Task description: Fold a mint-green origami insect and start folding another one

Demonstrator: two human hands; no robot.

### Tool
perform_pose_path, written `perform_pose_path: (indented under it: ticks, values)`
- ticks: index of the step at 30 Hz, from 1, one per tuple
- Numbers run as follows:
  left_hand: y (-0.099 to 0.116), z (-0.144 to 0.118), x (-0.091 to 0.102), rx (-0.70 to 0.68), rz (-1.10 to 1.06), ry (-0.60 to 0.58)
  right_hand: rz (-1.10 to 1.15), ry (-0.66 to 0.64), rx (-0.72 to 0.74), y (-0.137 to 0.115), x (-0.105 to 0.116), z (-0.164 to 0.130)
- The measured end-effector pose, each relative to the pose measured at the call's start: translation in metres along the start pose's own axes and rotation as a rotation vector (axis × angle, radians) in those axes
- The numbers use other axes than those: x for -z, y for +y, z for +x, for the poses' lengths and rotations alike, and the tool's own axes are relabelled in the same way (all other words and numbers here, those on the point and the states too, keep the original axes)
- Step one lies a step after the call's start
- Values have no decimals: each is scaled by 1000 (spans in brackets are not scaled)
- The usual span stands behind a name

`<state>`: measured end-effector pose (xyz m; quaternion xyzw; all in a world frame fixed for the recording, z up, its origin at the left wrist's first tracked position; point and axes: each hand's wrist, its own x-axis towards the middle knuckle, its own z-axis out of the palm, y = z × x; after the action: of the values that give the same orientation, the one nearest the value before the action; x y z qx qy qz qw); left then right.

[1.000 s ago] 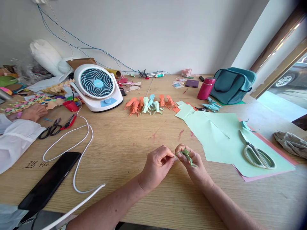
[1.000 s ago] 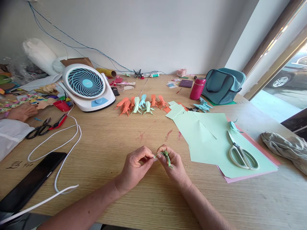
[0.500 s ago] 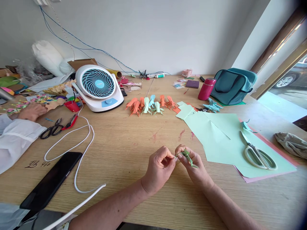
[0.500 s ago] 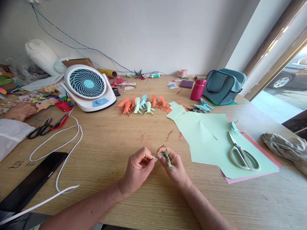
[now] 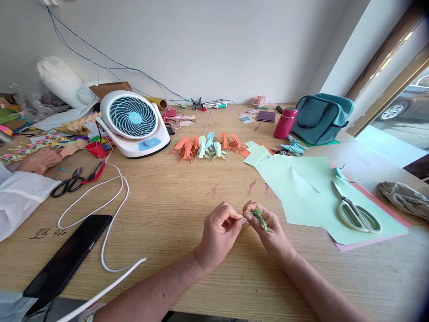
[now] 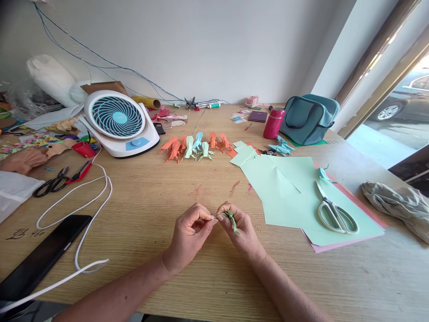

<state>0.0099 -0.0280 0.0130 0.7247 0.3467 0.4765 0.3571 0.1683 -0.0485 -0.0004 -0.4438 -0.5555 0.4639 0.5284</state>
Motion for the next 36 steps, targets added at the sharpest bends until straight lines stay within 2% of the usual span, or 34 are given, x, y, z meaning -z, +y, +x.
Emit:
perform_pose_path:
  ticks: [9, 16, 23, 29, 33, 36]
  values:
    - [0, 0, 2, -189, 44, 9, 34, -14, -1, 3, 2, -1]
    - [1, 1, 1, -97, 93, 20, 48, 6, 9, 0, 1, -1]
    - [1, 1, 0, -144, 108, 19, 25, -7, 11, -3, 0, 0]
    - [2, 0, -1, -145, 122, 10, -16, -75, 36, -4, 1, -2]
    - [2, 1, 1, -103, 89, -33, -15, -49, 62, -5, 2, -2]
    - [2, 2, 4, -148, 100, -11, 3, -22, 40, -5, 1, -2]
